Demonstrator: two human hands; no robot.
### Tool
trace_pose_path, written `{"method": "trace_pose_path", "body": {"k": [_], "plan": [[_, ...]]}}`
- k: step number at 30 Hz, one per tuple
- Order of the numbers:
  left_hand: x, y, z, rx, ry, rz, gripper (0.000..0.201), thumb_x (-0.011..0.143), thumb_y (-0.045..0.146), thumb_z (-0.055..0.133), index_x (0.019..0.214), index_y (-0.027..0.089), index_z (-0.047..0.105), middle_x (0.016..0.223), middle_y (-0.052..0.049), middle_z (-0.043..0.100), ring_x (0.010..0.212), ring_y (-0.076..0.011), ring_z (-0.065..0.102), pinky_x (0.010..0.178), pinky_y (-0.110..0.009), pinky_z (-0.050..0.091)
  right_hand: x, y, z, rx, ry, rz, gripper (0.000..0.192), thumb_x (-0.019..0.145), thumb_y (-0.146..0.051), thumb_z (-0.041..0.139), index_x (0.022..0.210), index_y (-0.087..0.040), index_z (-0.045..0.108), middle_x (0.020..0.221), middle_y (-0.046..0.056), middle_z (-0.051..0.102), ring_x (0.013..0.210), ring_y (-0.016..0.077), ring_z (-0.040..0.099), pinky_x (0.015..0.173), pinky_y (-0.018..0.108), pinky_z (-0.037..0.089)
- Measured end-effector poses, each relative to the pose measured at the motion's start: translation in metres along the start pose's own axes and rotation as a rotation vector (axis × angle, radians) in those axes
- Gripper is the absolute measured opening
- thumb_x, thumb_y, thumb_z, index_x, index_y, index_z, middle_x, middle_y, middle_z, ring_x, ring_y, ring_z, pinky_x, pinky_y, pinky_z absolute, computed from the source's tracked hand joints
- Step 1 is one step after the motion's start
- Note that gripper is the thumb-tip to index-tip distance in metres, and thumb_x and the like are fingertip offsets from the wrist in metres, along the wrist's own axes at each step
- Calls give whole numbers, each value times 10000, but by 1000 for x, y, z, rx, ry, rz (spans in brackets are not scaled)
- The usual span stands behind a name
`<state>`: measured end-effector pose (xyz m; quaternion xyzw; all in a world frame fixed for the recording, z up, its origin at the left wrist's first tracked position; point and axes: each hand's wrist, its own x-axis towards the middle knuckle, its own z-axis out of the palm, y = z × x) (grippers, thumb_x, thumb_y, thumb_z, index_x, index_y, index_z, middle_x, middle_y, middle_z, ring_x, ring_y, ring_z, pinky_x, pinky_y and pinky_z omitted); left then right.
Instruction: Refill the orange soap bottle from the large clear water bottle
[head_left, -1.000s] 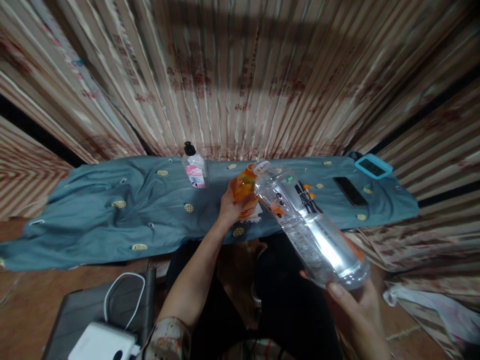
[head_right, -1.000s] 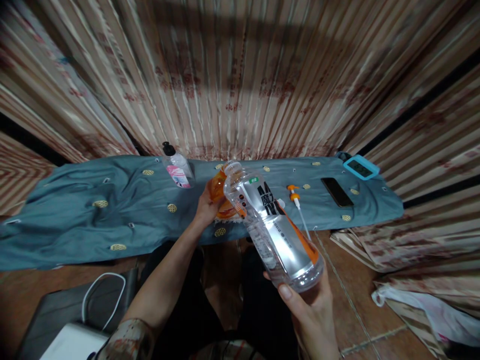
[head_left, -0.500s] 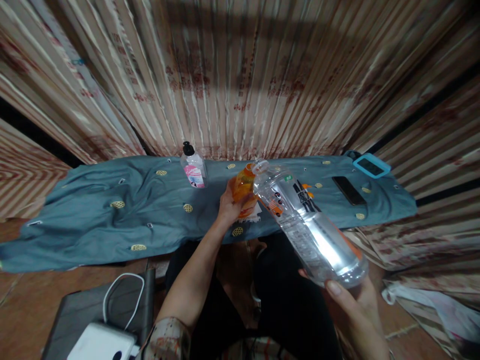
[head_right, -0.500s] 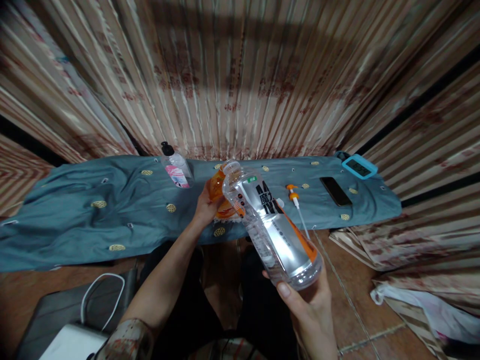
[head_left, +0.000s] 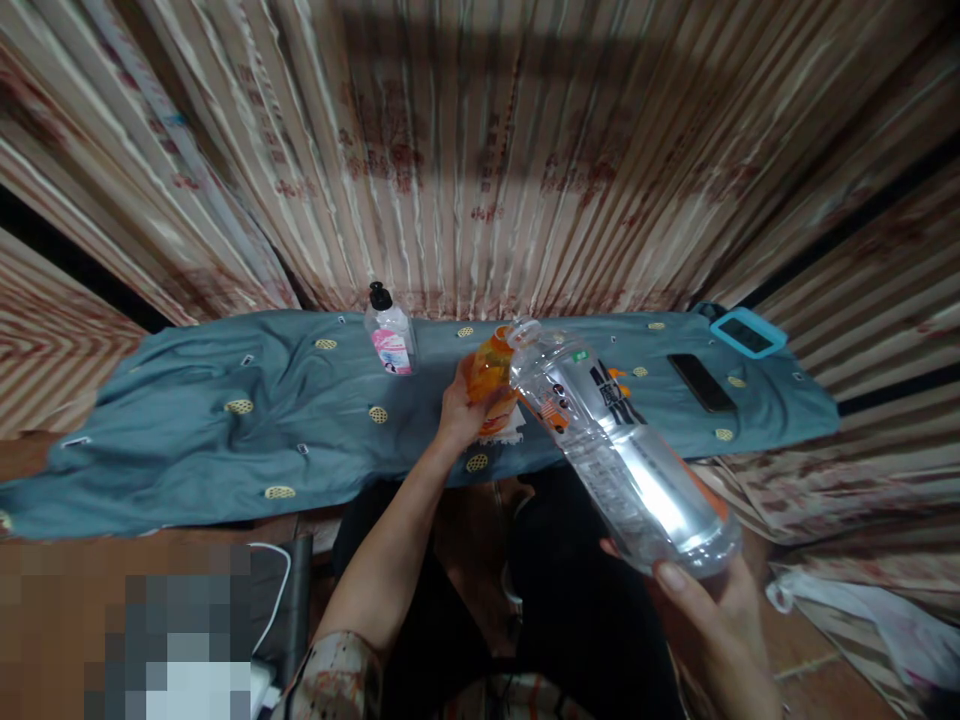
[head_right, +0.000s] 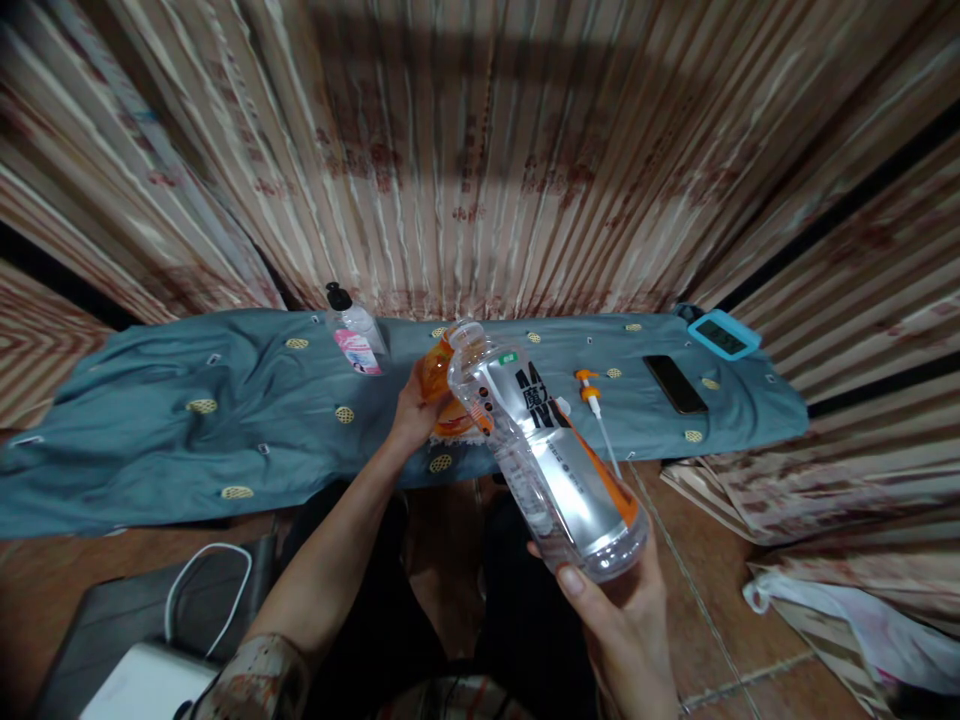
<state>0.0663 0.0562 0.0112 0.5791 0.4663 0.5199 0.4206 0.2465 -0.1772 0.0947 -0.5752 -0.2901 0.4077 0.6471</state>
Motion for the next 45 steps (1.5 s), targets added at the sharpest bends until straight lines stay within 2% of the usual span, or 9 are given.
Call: {"method": "trace_pose_path", "body": {"k": [8, 14, 19, 24, 29, 31, 35, 41, 45], "plan": [[-1, 0, 0, -7, 2, -1, 647, 753, 436, 792, 1314, 214, 560, 1215, -97, 755, 1145, -303, 713, 1029, -441, 555, -4, -9, 7, -1, -1, 16, 792, 777, -339, 909, 1496, -334, 578, 1583, 73, 580, 1233, 292, 704, 818, 309, 683], [0, 1, 0, 31, 5, -7, 657, 755, 427, 801, 1326, 207, 563, 1233, -100, 756, 1185, -312, 707, 1057, -448, 547, -5, -11, 9, -33, 28, 64, 884, 757, -357, 925, 1544, -348, 522, 1449, 97, 682, 1183, 310, 723, 852, 378, 668], [-1, 2, -1, 31, -10, 2, 649, 767, 439, 791, 1330, 214, 561, 1252, -96, 753, 1193, -311, 705, 1053, -446, 551, -4, -7, 6, -43, 24, 34, 882, 748, -361, 926, 1537, -341, 532, 1448, 117, 684, 1171, 347, 728, 839, 435, 667], [-1, 1, -1, 37, 2, -4, 686, 762, 448, 790, 1347, 185, 548, 1253, -123, 750, 1187, -325, 707, 1060, -463, 544, -3, -6, 4, -66, 19, 19, 876, 751, -377, 922, 1535, -311, 536, 1337, 132, 744, 1172, 371, 729, 829, 465, 669], [-1, 1, 0, 19, 1, 16, 655, 761, 444, 791, 1326, 205, 561, 1243, -105, 756, 1182, -315, 709, 1056, -451, 547, -5, -9, 7, -48, 11, 31, 850, 771, -364, 910, 1532, -324, 534, 1326, 105, 747, 1048, 309, 774, 851, 449, 674], [-1, 1, 0, 10, 0, 3, 664, 754, 447, 799, 1327, 208, 563, 1229, -101, 760, 1182, -314, 710, 1045, -447, 555, -6, -11, 8, -53, 9, 48, 849, 784, -368, 901, 1541, -341, 516, 1386, 87, 721, 1063, 287, 771, 870, 418, 671], [-1, -1, 0, -6, -7, 3, 658, 761, 461, 795, 1329, 219, 566, 1220, -87, 765, 1164, -304, 719, 1034, -437, 563, -6, -12, 10, -71, 15, 33, 856, 767, -390, 907, 1532, -329, 525, 1505, 103, 645, 1142, 321, 747, 844, 420, 678], [-1, -2, 0, 8, 6, 5, 669, 754, 452, 797, 1329, 208, 559, 1238, -105, 758, 1172, -316, 717, 1041, -453, 560, -5, -11, 7, -97, 31, 48, 896, 746, -407, 921, 1541, -325, 515, 1291, 111, 766, 1170, 366, 732, 901, 515, 644], [-1, -1, 0, 7, 4, 14, 650, 762, 445, 789, 1326, 214, 562, 1242, -103, 757, 1174, -313, 715, 1040, -451, 557, -5, -11, 7, -72, 20, 59, 887, 761, -386, 916, 1546, -332, 507, 1276, 92, 764, 1165, 338, 733, 883, 467, 651]]}}
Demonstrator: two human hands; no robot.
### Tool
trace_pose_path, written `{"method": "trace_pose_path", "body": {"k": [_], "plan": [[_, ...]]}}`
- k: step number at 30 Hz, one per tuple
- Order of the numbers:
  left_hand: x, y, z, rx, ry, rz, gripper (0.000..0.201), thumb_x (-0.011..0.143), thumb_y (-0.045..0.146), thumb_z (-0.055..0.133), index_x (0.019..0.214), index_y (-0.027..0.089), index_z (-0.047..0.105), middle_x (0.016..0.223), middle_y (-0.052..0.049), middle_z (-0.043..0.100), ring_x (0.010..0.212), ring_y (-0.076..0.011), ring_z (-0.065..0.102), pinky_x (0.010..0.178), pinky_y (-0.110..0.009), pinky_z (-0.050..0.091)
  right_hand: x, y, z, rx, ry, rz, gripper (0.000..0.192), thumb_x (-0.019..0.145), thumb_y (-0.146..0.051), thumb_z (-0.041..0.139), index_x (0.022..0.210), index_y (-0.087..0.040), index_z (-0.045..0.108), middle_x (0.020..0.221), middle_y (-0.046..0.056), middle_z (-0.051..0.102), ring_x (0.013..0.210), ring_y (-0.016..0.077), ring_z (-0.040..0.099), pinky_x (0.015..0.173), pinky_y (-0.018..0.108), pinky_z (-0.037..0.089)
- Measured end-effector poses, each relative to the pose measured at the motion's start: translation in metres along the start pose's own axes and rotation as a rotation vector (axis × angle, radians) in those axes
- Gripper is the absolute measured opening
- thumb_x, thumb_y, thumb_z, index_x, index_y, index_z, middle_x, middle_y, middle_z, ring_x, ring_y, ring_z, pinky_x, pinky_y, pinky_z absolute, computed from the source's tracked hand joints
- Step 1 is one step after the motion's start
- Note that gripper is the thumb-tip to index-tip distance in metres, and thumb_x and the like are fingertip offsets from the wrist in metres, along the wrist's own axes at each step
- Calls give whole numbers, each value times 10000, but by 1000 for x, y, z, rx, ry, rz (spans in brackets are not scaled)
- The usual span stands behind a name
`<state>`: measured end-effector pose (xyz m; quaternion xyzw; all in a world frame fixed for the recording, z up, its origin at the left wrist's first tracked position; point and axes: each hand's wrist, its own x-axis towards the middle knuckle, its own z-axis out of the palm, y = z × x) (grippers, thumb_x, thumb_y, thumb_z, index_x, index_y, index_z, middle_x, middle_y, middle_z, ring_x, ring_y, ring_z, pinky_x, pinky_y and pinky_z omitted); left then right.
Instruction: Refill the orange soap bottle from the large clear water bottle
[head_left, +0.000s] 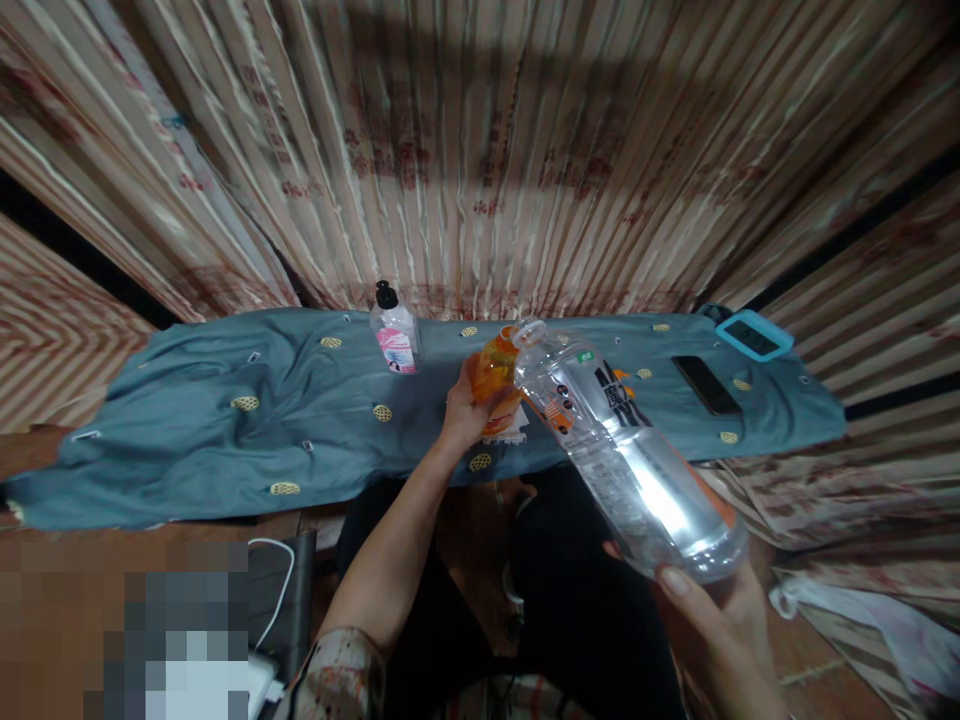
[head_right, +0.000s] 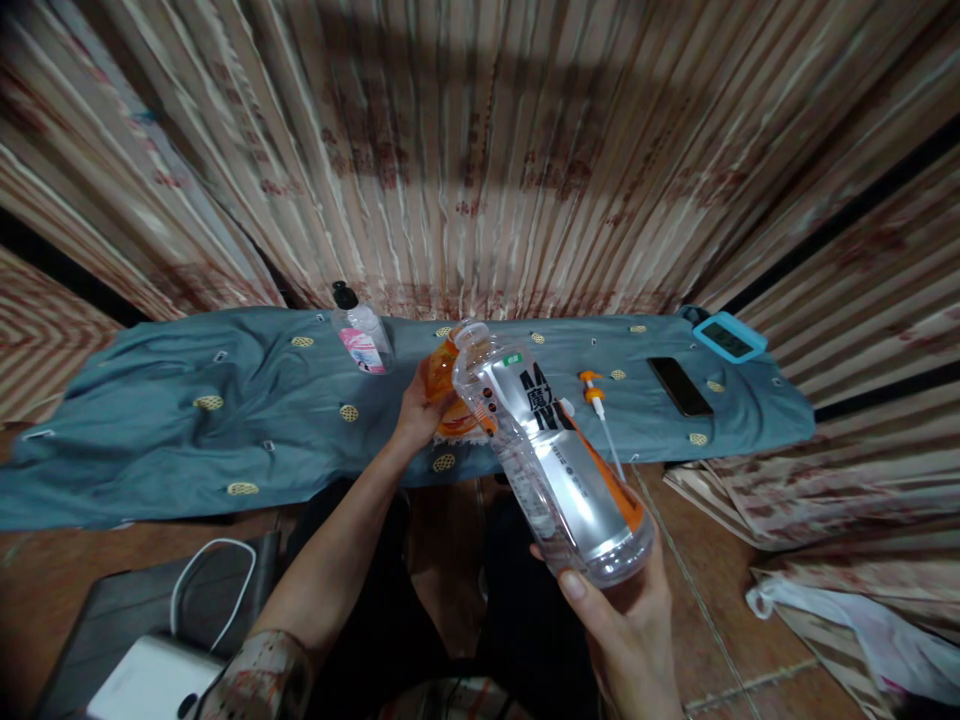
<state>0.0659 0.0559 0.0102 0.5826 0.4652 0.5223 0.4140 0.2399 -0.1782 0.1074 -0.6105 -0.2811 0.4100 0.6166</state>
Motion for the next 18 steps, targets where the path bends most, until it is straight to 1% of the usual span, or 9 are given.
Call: {"method": "trace_pose_path", "body": {"k": [4, 8, 11, 13, 16, 18], "plan": [[0, 2, -1, 19, -14, -2, 657, 767, 468, 785, 1331, 211, 566, 1246, -99, 757, 1171, -311, 715, 1047, -450, 551, 0, 0, 0, -2, -10, -7, 880, 774, -364, 905, 1554, -326, 498, 1308, 99, 755, 1164, 343, 737, 857, 459, 665], [0, 2, -2, 19, -15, -8, 677, 760, 473, 792, 1342, 213, 563, 1264, -103, 749, 1195, -314, 706, 1041, -442, 555, 1, 2, -2, -22, -8, -4, 886, 770, -376, 907, 1554, -324, 499, 1251, 90, 777, 1159, 340, 739, 886, 471, 655], [0, 2, -2, 20, -11, -7, 667, 764, 459, 795, 1340, 214, 566, 1251, -102, 755, 1195, -318, 707, 1035, -444, 560, 1, 4, -2, -7, -3, -24, 872, 766, -381, 910, 1542, -323, 517, 1232, 96, 780, 1123, 342, 747, 867, 479, 655], [0, 1, -1, 24, -8, -11, 663, 763, 443, 799, 1340, 215, 565, 1242, -100, 759, 1187, -320, 710, 1033, -447, 561, 1, 4, -2, 10, -3, -27, 863, 764, -381, 913, 1535, -328, 527, 1234, 98, 776, 1078, 331, 758, 860, 474, 652], [0, 1, -1, 20, -9, -10, 659, 763, 437, 796, 1336, 212, 561, 1241, -100, 760, 1185, -320, 711, 1048, -454, 553, 0, 3, 1, 16, 0, 6, 883, 757, -396, 924, 1538, -360, 513, 1235, 77, 775, 991, 290, 772, 886, 463, 636], [0, 2, -1, 10, -11, 0, 650, 768, 443, 786, 1329, 209, 559, 1244, -101, 758, 1183, -317, 712, 1061, -456, 545, -1, 1, 2, 11, 5, 18, 891, 748, -398, 932, 1534, -372, 513, 1230, 65, 778, 976, 279, 775, 889, 451, 633]]}}
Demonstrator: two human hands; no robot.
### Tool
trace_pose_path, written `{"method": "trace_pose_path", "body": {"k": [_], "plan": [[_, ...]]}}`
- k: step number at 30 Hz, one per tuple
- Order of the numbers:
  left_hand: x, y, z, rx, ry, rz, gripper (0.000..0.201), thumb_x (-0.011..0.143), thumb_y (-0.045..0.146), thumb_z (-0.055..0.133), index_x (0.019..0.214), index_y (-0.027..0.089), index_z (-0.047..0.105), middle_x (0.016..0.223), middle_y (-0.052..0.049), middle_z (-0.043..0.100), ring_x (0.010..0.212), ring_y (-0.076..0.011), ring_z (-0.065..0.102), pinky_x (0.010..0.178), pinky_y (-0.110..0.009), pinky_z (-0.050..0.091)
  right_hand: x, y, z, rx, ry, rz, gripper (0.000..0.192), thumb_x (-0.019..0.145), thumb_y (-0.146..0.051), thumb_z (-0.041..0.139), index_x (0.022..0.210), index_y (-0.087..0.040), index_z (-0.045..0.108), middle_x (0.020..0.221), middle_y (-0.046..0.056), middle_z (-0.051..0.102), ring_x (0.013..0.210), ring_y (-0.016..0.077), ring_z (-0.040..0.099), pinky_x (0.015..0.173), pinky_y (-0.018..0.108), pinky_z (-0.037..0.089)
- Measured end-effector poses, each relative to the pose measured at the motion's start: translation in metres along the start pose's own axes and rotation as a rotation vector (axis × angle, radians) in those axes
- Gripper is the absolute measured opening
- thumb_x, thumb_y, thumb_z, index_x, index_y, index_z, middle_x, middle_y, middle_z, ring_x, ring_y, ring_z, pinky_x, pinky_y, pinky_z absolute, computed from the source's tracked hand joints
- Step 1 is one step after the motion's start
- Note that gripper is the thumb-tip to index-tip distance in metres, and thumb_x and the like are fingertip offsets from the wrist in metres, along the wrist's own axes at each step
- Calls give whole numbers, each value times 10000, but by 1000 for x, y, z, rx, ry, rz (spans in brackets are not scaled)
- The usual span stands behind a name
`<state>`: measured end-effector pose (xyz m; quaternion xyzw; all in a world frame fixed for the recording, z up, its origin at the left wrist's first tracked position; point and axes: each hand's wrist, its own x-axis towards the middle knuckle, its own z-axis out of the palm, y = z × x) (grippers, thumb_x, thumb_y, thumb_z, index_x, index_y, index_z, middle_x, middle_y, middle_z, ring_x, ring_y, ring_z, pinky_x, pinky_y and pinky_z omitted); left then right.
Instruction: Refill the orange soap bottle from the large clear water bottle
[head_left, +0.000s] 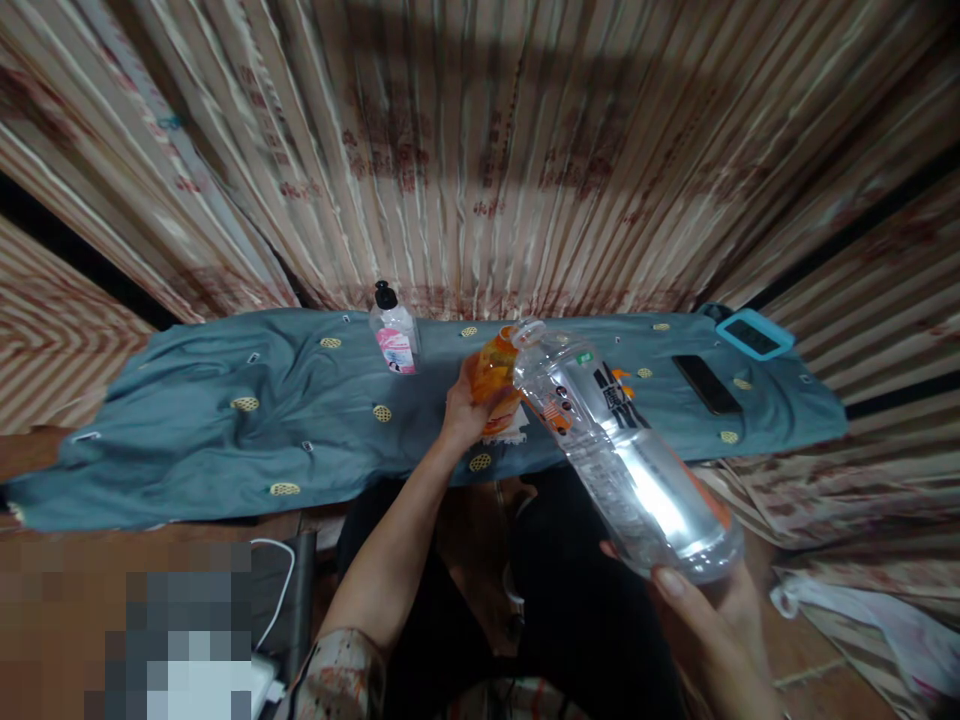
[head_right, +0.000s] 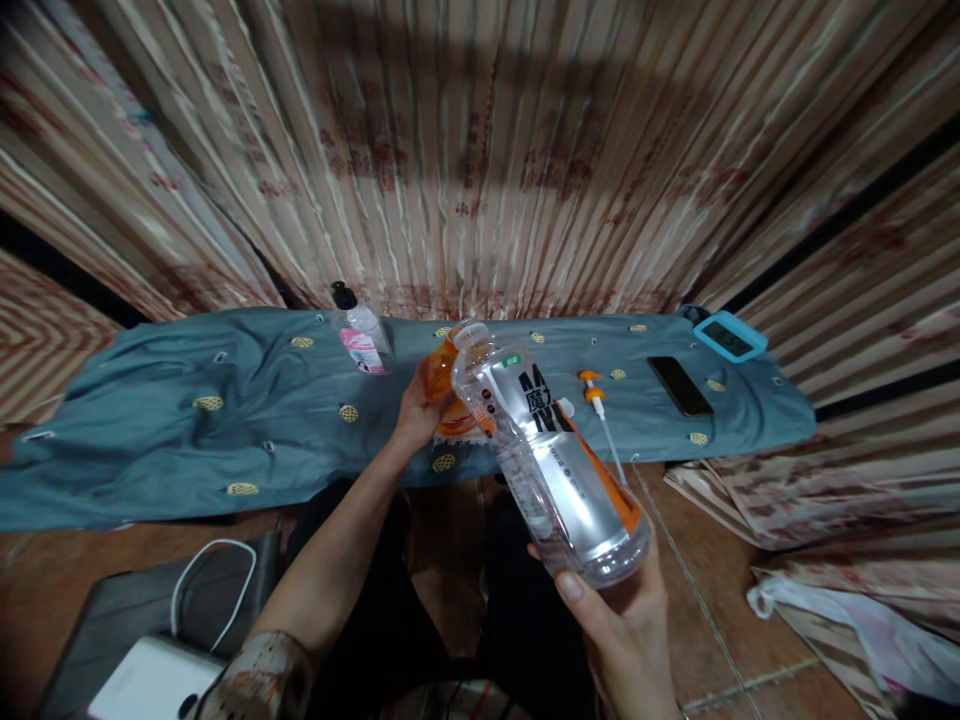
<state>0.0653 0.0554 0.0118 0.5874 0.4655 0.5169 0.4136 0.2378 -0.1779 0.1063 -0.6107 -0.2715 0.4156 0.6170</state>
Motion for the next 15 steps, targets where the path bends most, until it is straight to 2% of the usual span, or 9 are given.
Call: {"method": "trace_pose_path", "body": {"k": [4, 10, 15], "plan": [[0, 1, 0, 1, 5, 1, 642, 773, 445, 783, 1327, 214, 556, 1251, -99, 757, 1171, -313, 718, 1061, -457, 547, 0, 2, 0, 7, -4, -21, 876, 748, -380, 931, 1524, -350, 527, 1238, 74, 780, 1053, 303, 771, 853, 427, 656], [0, -1, 1, -12, 3, 7, 655, 771, 443, 773, 1330, 188, 547, 1258, -124, 745, 1193, -321, 705, 1065, -460, 542, 4, 10, -5, 59, -21, -65, 729, 760, -313, 930, 1422, -327, 624, 1111, 47, 821, 960, 260, 801, 804, 359, 680], [0, -1, 1, 0, -5, 1, 666, 769, 435, 778, 1340, 184, 543, 1274, -121, 739, 1201, -316, 699, 1066, -451, 541, 3, 10, -6, 41, -15, -54, 822, 746, -346, 938, 1484, -335, 577, 1134, 61, 815, 1048, 295, 775, 815, 382, 664]]}}
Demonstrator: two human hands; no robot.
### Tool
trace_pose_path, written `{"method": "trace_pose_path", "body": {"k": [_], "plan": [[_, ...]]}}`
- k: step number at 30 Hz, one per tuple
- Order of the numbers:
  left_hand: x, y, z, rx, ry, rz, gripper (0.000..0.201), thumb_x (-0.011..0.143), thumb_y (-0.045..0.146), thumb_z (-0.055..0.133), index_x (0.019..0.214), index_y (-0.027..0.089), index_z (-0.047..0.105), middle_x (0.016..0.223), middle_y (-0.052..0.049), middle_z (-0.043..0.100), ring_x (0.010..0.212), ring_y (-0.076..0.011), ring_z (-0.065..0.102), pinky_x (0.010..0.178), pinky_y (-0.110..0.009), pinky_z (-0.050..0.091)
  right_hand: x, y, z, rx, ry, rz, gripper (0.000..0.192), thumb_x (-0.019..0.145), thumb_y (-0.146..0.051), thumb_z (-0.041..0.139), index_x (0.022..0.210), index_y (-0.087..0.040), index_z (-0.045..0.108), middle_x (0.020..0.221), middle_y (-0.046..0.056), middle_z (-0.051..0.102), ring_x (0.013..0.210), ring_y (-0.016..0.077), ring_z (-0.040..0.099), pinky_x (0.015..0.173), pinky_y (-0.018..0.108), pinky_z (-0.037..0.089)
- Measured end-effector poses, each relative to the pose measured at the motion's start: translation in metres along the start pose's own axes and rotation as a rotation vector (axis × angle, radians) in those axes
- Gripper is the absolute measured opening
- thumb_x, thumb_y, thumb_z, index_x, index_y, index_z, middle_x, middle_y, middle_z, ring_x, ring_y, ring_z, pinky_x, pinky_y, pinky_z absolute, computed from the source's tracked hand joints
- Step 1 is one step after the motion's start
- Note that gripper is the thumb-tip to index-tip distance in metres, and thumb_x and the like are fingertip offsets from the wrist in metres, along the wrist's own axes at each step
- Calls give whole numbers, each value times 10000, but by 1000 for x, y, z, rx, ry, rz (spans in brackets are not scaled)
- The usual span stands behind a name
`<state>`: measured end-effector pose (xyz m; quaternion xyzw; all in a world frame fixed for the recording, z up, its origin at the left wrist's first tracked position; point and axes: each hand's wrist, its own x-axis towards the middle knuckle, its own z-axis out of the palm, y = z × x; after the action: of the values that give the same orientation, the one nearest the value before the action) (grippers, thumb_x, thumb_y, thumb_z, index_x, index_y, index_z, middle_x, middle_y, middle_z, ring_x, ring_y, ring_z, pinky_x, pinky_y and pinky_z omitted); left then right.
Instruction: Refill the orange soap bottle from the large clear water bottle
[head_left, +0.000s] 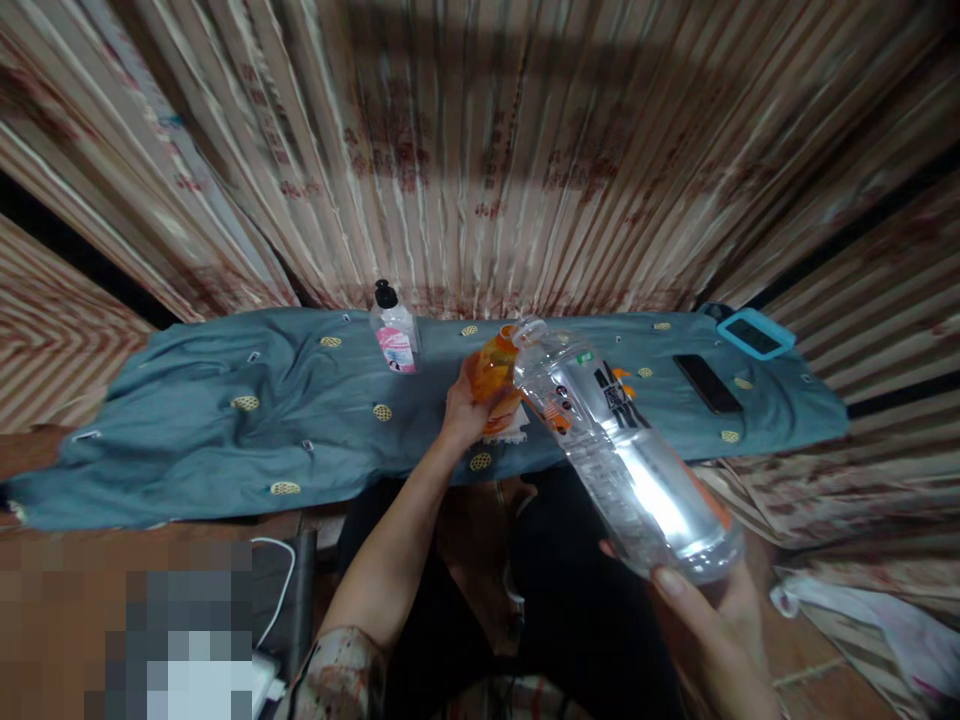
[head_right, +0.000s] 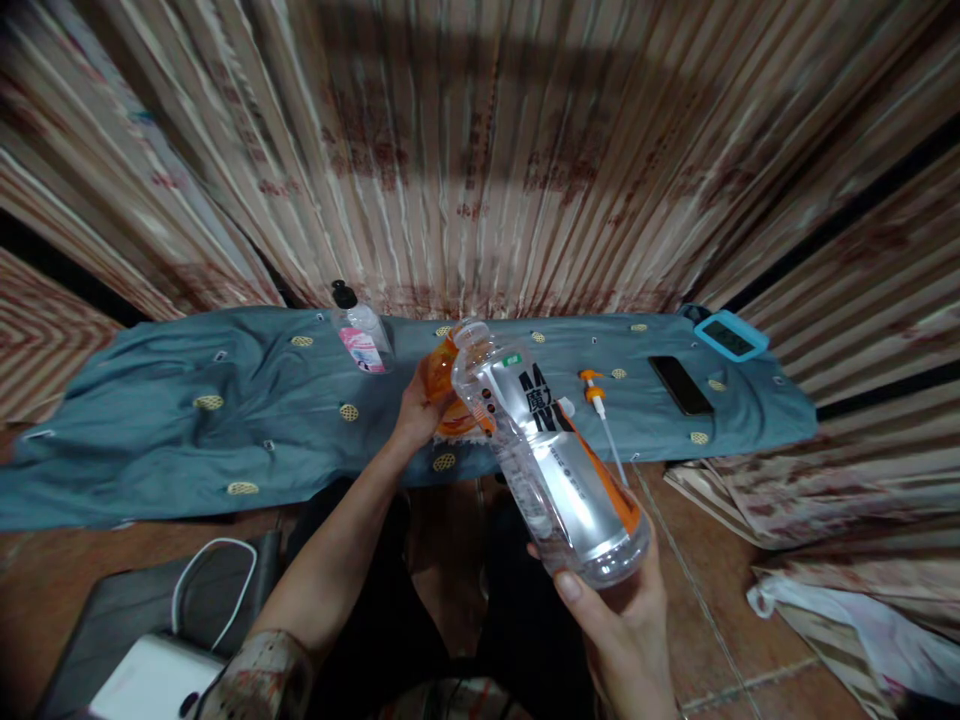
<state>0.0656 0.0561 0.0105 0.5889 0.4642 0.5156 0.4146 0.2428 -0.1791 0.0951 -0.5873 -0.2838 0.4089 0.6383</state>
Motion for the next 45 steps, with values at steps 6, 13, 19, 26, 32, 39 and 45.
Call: {"method": "trace_pose_path", "body": {"k": [6, 13, 19, 26, 32, 39, 45], "plan": [[1, -1, 0, 2, 8, -1, 643, 769, 427, 793, 1327, 209, 560, 1235, -93, 758, 1171, -307, 713, 1043, -439, 554, 0, -1, 0, -11, -5, 9, 862, 736, -363, 947, 1505, -334, 558, 1072, 63, 819, 1075, 312, 762, 812, 398, 653], [1, -1, 0, -17, 5, 13, 662, 766, 436, 788, 1333, 195, 544, 1243, -109, 750, 1161, -310, 714, 1040, -449, 557, 3, 8, -8, 51, -56, -10, 910, 732, -320, 955, 1534, -342, 524, 1063, 59, 832, 1030, 278, 794, 777, 348, 677], [2, -4, 0, -20, -4, -6, 677, 758, 468, 797, 1321, 192, 542, 1243, -121, 745, 1160, -324, 715, 1030, -461, 563, -2, 2, -7, 58, -68, 10, 942, 694, -385, 976, 1522, -354, 530, 1142, 55, 832, 991, 278, 813, 846, 365, 658], [2, -5, -1, -26, 2, 34, 630, 779, 427, 795, 1318, 205, 556, 1247, -100, 750, 1157, -303, 718, 1035, -436, 561, -5, 4, -6, 75, -66, 37, 803, 751, -351, 939, 1469, -351, 580, 1243, 50, 811, 953, 243, 836, 867, 328, 652], [3, -6, 0, -66, 3, 53, 615, 782, 434, 788, 1301, 197, 560, 1253, -111, 744, 1166, -305, 711, 1053, -445, 550, -2, 11, -6, 125, -72, 32, 817, 727, -298, 965, 1454, -345, 595, 1280, 46, 800, 988, 233, 831, 857, 305, 670], [2, -6, 0, -18, 14, 58, 589, 792, 425, 773, 1299, 208, 563, 1236, -90, 758, 1113, -281, 729, 1014, -416, 567, 2, 22, -9, 208, -117, 29, 788, 670, -212, 994, 1369, -327, 648, 1240, 54, 820, 884, 270, 857, 824, 385, 702], [1, -5, -2, 20, 3, 82, 591, 809, 484, 718, 1305, 203, 561, 1228, -96, 758, 1088, -283, 734, 970, -411, 577, 7, 38, -19, 149, -133, 14, 824, 615, -235, 1016, 1347, -291, 642, 1162, 70, 838, 933, 303, 838, 840, 435, 689]]}}
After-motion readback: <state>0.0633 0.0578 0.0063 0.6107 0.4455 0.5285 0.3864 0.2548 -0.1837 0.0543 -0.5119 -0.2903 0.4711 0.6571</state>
